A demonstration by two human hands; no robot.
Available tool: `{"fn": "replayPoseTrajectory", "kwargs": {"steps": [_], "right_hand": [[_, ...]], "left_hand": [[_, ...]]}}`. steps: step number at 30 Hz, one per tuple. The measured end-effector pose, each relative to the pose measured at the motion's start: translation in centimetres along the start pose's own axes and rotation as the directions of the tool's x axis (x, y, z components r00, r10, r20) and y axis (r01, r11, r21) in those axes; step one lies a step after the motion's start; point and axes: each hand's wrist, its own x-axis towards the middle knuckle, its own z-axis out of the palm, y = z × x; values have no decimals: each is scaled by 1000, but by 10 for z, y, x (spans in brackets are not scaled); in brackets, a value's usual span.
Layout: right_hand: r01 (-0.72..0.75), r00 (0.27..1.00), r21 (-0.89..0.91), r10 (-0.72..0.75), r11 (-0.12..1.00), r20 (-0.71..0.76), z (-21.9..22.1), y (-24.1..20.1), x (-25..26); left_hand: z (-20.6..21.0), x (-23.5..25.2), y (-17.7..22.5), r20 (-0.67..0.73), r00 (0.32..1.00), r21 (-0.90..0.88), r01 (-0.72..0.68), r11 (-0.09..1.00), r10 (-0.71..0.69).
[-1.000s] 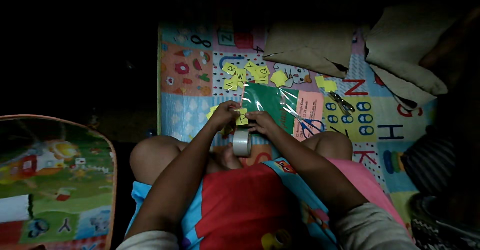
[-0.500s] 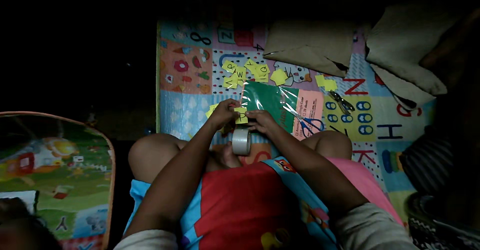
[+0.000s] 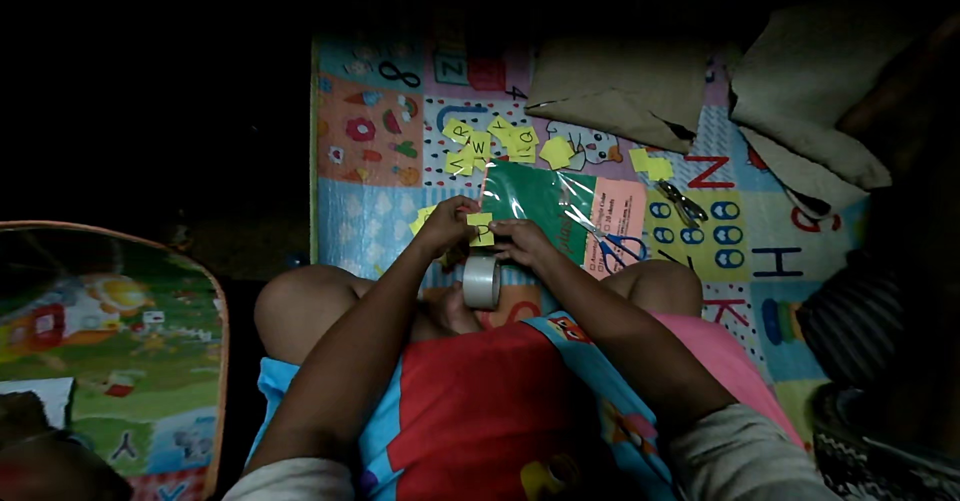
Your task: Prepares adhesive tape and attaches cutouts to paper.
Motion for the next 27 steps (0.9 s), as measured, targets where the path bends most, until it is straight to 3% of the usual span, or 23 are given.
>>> {"fn": "replayPoseTrajectory", "kwargs": {"steps": [16,21,27], "right_hand": [[20,1000,-7,-20,1000,12,-2,1,2],[106,989,-97,-95,990,110,-5,3,0],[171,984,-217,-157,961,81,0,6,-1]], "left_hand": [[1,2,-5,-4,997,38,-76,996,76],[2,1,-4,-13,996,43,-89,995,90],[4,2,-7,-4,993,47,-118,992,118]]}}
